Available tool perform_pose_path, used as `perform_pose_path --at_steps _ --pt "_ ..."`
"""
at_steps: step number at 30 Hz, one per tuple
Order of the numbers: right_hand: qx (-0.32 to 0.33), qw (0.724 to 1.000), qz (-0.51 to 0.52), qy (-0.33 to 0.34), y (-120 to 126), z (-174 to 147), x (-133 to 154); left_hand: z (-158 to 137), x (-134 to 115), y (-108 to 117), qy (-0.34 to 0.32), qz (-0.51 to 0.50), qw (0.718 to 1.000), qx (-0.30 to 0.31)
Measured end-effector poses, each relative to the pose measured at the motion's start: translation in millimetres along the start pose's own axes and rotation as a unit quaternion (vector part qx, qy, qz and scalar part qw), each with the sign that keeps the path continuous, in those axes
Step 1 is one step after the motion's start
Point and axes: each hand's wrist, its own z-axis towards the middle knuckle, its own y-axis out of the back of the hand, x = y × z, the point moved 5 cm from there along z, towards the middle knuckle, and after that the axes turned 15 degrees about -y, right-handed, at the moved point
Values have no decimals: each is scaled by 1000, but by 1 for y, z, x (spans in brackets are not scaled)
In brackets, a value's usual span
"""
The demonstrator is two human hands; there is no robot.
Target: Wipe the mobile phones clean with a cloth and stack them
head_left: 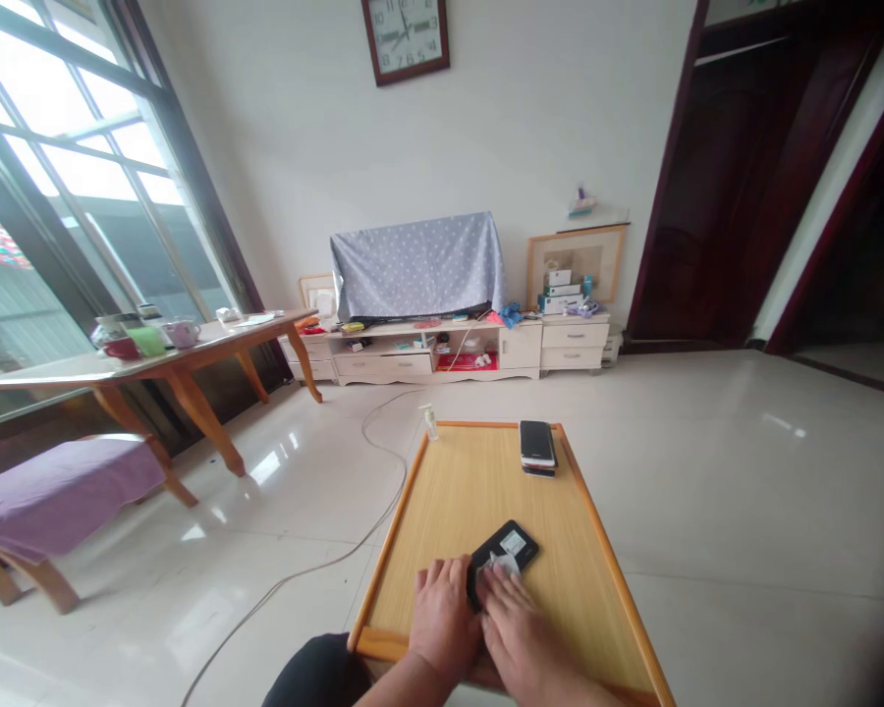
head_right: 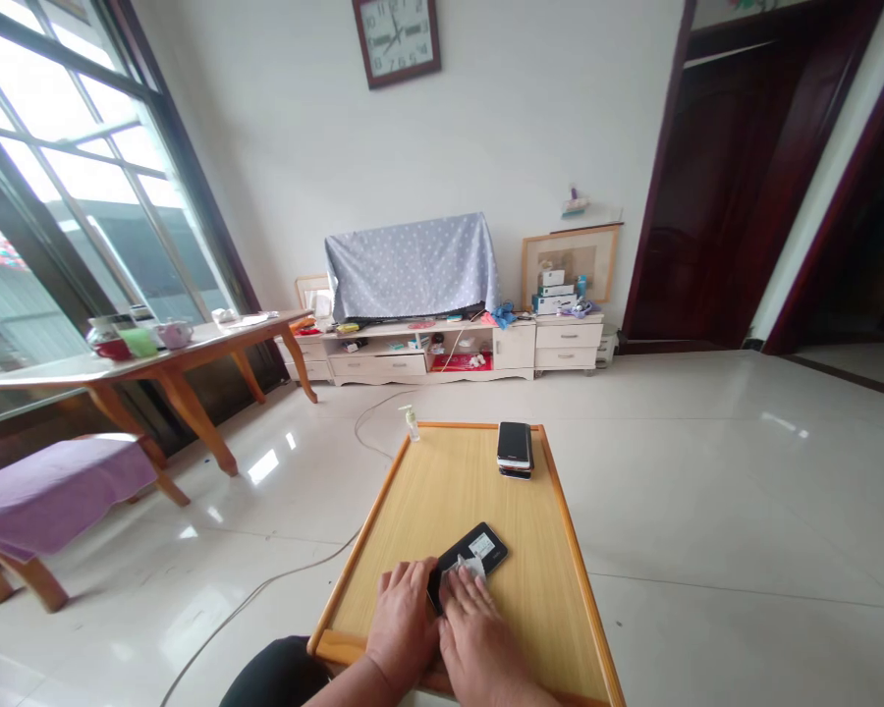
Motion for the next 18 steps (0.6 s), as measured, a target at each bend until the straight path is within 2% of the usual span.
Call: perform_pose_path --at_steps 1,4,6,8,11,12,14,18 --pt "-9 1000 2 -6 4 2 -4 0 -1 1 1 0 1000 -4" --pt "-67 993 -16 -98 22 16 -27 0 -4 3 6 0 1000 -16" --pt "-84 988 -24 -128 29 23 -33 0 -5 4 7 -2 1000 -22" --pt "-64 994 -12 -85 26 23 -20 0 -5 2 0 -2 1000 -24" --pt "-11 999 27 45 14 17 16 1 -3 -1 -9 5 1000 -20" --pt "-2 997 37 69 13 17 24 1 -3 -2 -10 8 1000 -19" --pt "-2 997 47 61 13 24 26 2 -3 -3 -11 10 1000 -27" --pt "-34 998 23 -42 21 48 -6 3 -5 -3 -9 6 999 -42"
